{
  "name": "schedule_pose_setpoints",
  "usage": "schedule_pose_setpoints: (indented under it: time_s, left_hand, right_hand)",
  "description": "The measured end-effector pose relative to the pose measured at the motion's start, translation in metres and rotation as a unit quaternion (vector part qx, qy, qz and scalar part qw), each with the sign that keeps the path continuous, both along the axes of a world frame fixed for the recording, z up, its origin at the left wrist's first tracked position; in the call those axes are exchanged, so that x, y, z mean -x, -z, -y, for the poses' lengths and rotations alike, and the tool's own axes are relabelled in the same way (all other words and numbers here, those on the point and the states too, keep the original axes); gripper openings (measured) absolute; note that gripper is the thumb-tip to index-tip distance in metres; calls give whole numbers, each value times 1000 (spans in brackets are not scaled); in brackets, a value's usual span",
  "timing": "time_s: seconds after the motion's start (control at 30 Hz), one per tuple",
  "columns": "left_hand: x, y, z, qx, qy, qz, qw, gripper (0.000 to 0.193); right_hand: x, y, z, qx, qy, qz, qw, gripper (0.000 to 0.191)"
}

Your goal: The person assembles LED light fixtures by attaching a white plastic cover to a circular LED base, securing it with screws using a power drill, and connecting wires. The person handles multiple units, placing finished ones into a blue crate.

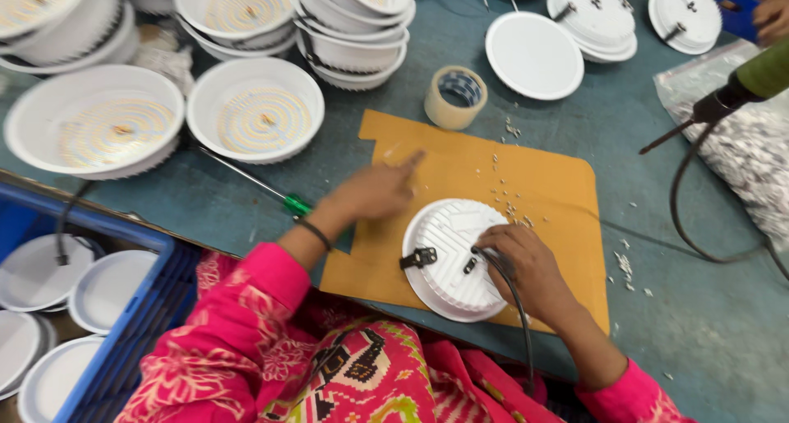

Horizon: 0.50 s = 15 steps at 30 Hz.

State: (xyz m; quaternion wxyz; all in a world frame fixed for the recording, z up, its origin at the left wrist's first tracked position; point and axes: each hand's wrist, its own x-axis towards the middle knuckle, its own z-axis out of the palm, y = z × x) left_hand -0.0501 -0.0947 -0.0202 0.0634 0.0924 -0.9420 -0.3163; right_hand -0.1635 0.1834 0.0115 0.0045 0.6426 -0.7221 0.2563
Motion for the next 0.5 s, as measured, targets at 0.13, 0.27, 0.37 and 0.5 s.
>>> schedule_pose_setpoints:
  time_s: [0.13, 0.27, 0.37, 0.5]
  left_hand:
    - [-21, -2, -30, -92, -31, -279, 955, 54]
    - [-39, 28, -92, -166, -36, -320, 932, 48]
    - [-43, 43, -111, -177, 1, -329, 927, 52]
    - [-47, 36, -107, -192, 11, -317, 929, 49]
  right_hand:
    - [-8, -14, -6, -25, 6, 24, 999, 44]
    - [-20, -22, -11, -57, 45, 31, 997, 48]
    - [-27, -21, -8, -39, 64, -30, 997, 33]
    - [-27, -20, 0, -35, 121, -3, 992, 13]
